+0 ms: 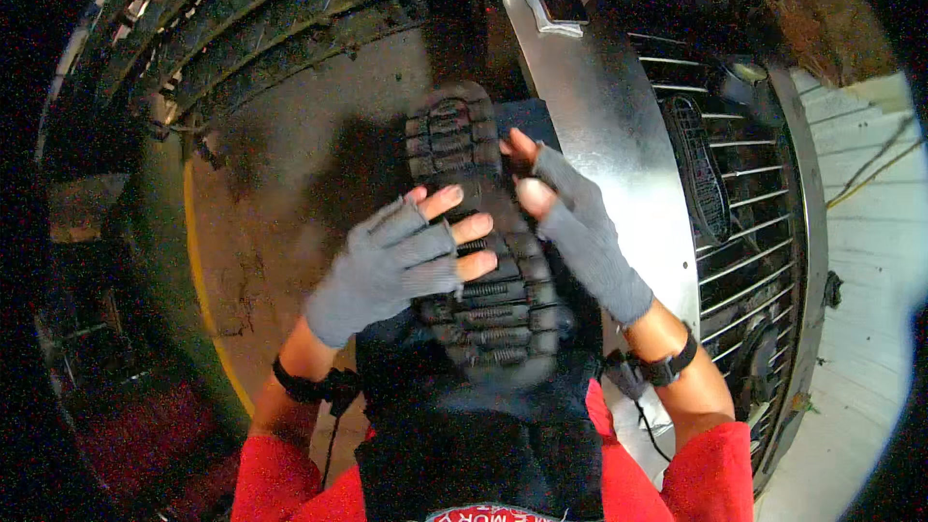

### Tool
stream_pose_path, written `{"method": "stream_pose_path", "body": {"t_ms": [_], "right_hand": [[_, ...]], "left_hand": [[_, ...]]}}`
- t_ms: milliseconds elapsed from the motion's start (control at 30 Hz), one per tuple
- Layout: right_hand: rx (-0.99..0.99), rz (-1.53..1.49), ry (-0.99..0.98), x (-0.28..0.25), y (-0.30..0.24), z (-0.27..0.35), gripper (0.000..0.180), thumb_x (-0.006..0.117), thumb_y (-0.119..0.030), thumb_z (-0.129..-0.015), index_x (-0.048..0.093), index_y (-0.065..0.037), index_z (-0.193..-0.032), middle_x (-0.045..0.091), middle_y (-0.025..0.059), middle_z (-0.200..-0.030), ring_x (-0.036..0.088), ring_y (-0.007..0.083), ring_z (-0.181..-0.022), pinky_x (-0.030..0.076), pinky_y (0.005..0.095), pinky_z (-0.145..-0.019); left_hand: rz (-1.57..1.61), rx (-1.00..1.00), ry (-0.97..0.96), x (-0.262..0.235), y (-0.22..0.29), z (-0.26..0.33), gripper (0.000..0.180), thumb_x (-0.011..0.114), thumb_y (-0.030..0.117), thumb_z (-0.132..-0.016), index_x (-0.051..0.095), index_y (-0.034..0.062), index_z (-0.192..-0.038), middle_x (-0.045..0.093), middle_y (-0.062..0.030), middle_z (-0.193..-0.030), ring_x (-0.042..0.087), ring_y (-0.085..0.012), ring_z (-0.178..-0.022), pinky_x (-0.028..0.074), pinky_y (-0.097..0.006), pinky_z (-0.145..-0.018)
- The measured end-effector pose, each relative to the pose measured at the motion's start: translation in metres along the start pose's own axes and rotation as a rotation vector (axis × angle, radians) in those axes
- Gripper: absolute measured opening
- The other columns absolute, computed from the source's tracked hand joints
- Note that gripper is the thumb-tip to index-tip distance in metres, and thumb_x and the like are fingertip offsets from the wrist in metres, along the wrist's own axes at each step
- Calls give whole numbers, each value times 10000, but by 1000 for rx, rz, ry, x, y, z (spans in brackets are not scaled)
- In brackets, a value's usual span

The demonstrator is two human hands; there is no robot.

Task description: Inspecting and placing shoes on a conveyor belt in a shoe manufacturing facility.

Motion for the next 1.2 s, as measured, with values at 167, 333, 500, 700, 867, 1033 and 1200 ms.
{"method": "stream_pose_path", "body": {"t_ms": [167,333,500,700,867,1033,1200], "right_hand": [[165,-87,42,-13,19,-19,637,745,-121,-984,493,9,-1554,708,86,-1279,648,156,-1150,519,305,-1001],[99,183,49,-16,1,-65,366,739,-229,-988,733,45,-1230,710,108,-1030,634,140,-887,504,310,-791],[-138,434,25,-17,-10,-62,387,779,-225,-943,738,30,-1232,656,107,-972,651,193,-942,508,329,-840],[-160,198,-521,-17,-59,7,588,972,-308,-710,685,-33,-1143,657,104,-1132,599,348,-1228,480,471,-1054],[104,-80,-275,-16,-20,-4,532,978,-239,-719,637,-86,-1097,593,51,-1095,569,253,-1124,450,392,-1005],[419,-366,77,-2,3,-40,471,858,-153,-848,606,-68,-1237,550,-5,-1103,533,123,-1060,434,281,-969],[321,-178,67,-10,15,-60,608,849,-170,-844,547,-82,-1364,501,3,-1074,497,140,-1028,420,301,-973]], "left_hand": [[596,-209,-129,26,-17,25,389,576,56,-960,718,138,-1313,604,-58,-1524,493,-326,-1479,321,-532,-1260],[740,-862,363,30,-81,-28,521,770,106,-915,608,5,-1400,622,-164,-1423,571,-231,-1365,431,-367,-1165],[678,-755,140,45,-76,-29,835,867,388,-839,531,-39,-1474,591,-212,-1463,521,-328,-1399,425,-412,-1164],[832,-363,54,-20,-14,-8,583,941,429,-676,784,192,-1185,578,-79,-1002,581,-297,-999,496,-418,-934],[801,-587,20,5,-38,-16,535,950,327,-680,789,170,-1166,577,-70,-1009,574,-302,-1013,499,-443,-907],[870,-907,269,41,-62,-29,616,875,214,-790,663,35,-1340,679,-124,-1252,576,-311,-1103,495,-408,-977],[839,-923,182,42,-85,-49,612,822,188,-827,634,28,-1388,666,-144,-1245,580,-304,-1079,491,-391,-990]]}}
Point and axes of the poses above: each hand's wrist, its own z-axis away from the middle knuckle, its own x-axis out of the palm, y = z × x, the point moved 3 cm from there along -z, towards the middle knuckle
